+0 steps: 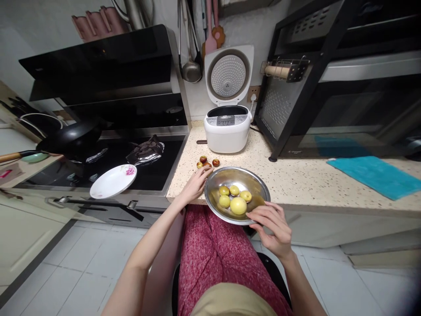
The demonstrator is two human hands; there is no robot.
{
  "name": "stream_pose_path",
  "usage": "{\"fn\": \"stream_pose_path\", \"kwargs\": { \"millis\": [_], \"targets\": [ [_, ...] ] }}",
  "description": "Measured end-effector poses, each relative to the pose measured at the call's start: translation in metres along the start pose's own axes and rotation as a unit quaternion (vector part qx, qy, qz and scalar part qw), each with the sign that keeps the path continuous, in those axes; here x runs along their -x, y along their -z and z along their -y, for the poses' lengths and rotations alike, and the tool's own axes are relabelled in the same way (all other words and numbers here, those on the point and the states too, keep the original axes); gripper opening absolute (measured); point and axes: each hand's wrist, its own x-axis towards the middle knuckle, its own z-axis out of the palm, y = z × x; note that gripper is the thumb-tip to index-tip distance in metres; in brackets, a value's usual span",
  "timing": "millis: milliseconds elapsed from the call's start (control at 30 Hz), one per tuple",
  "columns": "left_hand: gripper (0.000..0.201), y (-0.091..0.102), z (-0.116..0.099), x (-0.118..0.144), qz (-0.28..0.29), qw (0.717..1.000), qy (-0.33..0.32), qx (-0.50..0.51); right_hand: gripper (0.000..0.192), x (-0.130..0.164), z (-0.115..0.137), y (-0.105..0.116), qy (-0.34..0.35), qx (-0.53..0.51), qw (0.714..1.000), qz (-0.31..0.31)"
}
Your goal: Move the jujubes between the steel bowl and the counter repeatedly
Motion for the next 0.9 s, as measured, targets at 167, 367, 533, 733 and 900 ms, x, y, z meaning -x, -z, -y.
{"fn": "stream_pose_path", "kwargs": {
  "millis": [167, 367, 533, 733, 900],
  "targets": [
    [0.045, -0.002, -0.002, 0.003, -0.035, 0.999, 0.017, -0.013, 0.02, 0.001, 0.001, 0.001, -0.004, 0.004, 1.0, 0.0],
    [0.031, 0.001, -0.007, 0.004, -0.069, 0.997, 0.023, 0.027, 0.019, 0.002, 0.002, -0.001, -0.001, 0.009, 1.0, 0.0],
    [0.025, 0.001, -0.01, 0.006, -0.095, 0.994, 0.045, 0.032, 0.018, 0.001, 0.004, -0.003, 0.003, 0.009, 1.0, -0.002],
    [0.025, 0.004, -0.017, 0.012, -0.203, 0.973, 0.079, 0.08, 0.019, 0.001, 0.005, -0.004, 0.001, 0.009, 1.0, -0.003],
    [0.029, 0.011, -0.04, 0.017, -0.257, 0.96, 0.024, 0.106, 0.019, 0.0, 0.008, -0.007, -0.006, 0.01, 1.0, -0.008]
  ]
}}
